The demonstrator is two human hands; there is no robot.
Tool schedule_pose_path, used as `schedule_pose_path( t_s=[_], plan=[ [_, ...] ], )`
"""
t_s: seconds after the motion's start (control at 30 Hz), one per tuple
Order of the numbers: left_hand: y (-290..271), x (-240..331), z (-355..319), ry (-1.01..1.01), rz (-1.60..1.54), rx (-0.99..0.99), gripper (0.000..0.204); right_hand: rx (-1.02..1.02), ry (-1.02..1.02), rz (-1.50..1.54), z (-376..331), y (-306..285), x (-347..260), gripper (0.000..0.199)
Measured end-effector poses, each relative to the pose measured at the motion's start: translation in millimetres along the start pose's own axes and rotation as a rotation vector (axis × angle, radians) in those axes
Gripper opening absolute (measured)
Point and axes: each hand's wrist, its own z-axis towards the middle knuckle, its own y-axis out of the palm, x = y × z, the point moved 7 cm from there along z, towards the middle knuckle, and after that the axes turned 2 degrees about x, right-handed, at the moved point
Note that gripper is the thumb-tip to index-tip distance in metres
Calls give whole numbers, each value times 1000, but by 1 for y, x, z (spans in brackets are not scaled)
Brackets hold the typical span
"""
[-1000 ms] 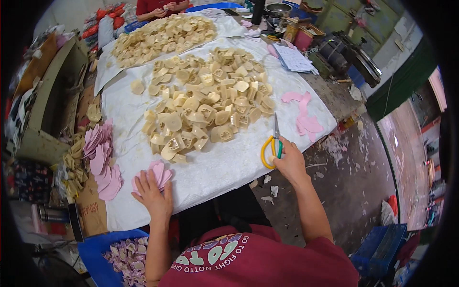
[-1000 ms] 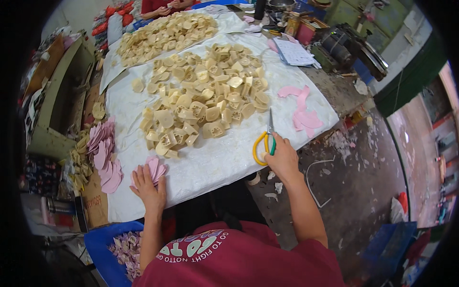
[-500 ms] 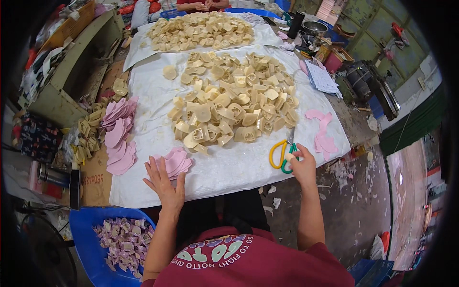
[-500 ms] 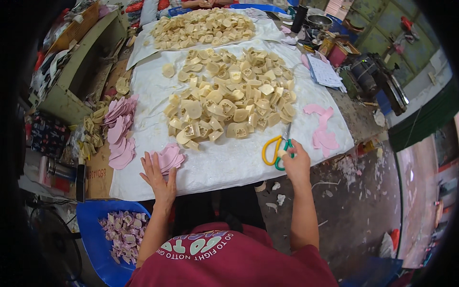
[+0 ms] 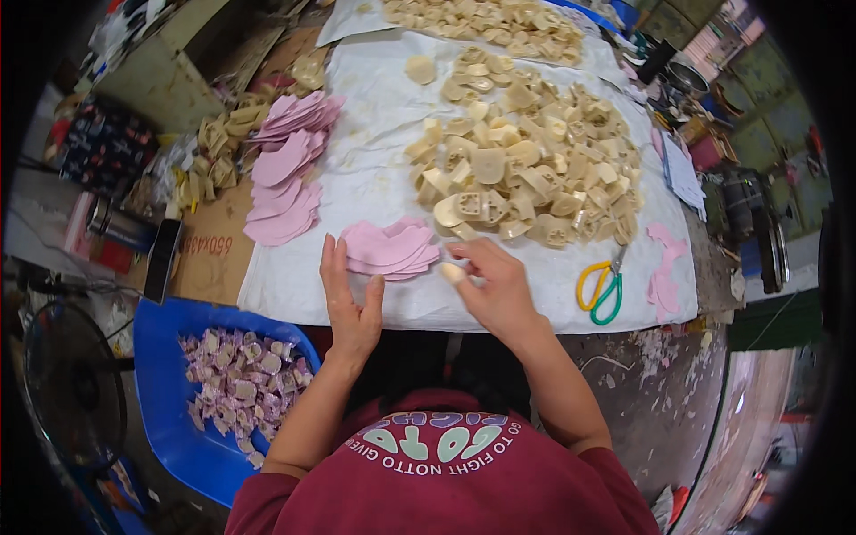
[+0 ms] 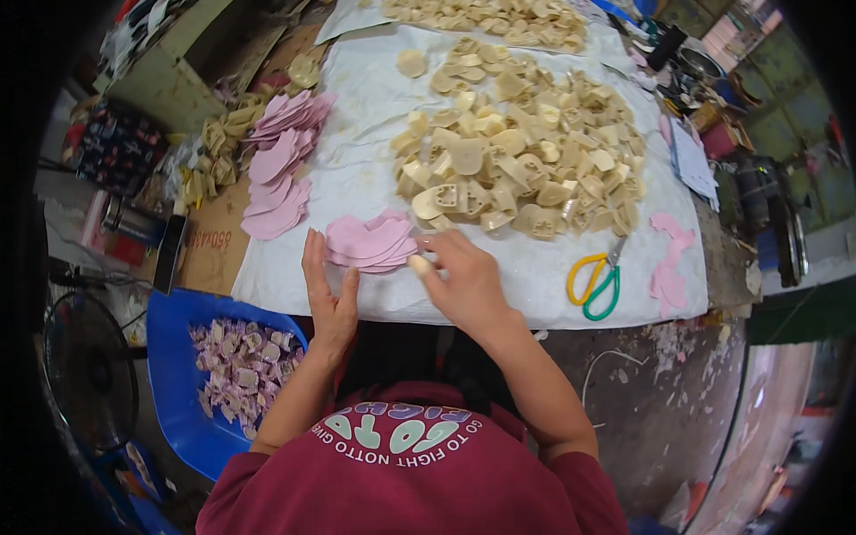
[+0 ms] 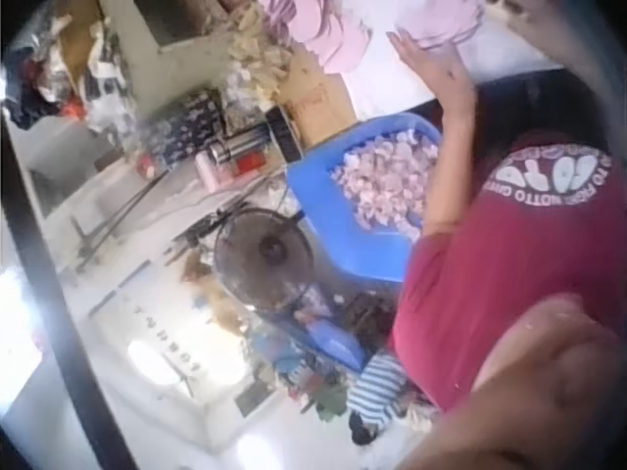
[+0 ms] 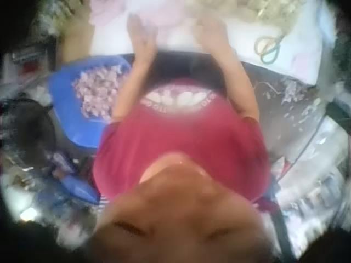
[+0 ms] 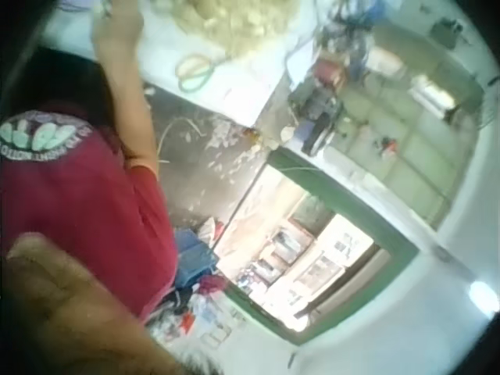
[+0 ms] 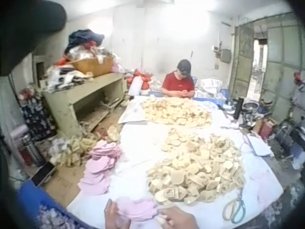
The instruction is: The person repeatedly picks up pink foam cutouts and beige plastic molds from a table, inserts the foam into the molds, and places the assembled units into a blue bin. The person occasionally sorts through the pile of molds to find the correct orientation.
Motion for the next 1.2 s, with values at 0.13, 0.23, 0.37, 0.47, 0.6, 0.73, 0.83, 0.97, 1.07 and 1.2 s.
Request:
schedule_pose_path(
  t_s=[0.13,0.23,0.37,0.47,0.6,0.73,0.83,0.97,1.07,1.2],
  plan=[
    [-14,0,-2,-3,21,37,64,-106,-164,-83,33,57,-11,15],
    [-20,5,-5,30,56,34,65,-275,-160,-367,42,96,5,15],
    [-20,21,1,132,111,21,66,-284,-117,-297,45,103,8,12],
    [-13,27,15,152,96,9,66,-297,-109,-290,48,101,10,12],
    [10,8,29,33,18,-106,60,-245,-22,-79,46,82,18,12],
    [27,-11,23,64,283,-274,51,-93,162,192,33,45,32,11],
    [19,-17,25,103,430,-261,51,-6,314,484,22,22,39,8],
    [-7,15,37,84,386,-1,54,137,288,538,16,-11,38,4],
    [-1,43,38,68,-4,-77,62,217,114,251,15,-26,13,6],
    [60,42,22,-511,-740,-366,51,246,-175,-58,13,-14,-24,10]
  ],
)
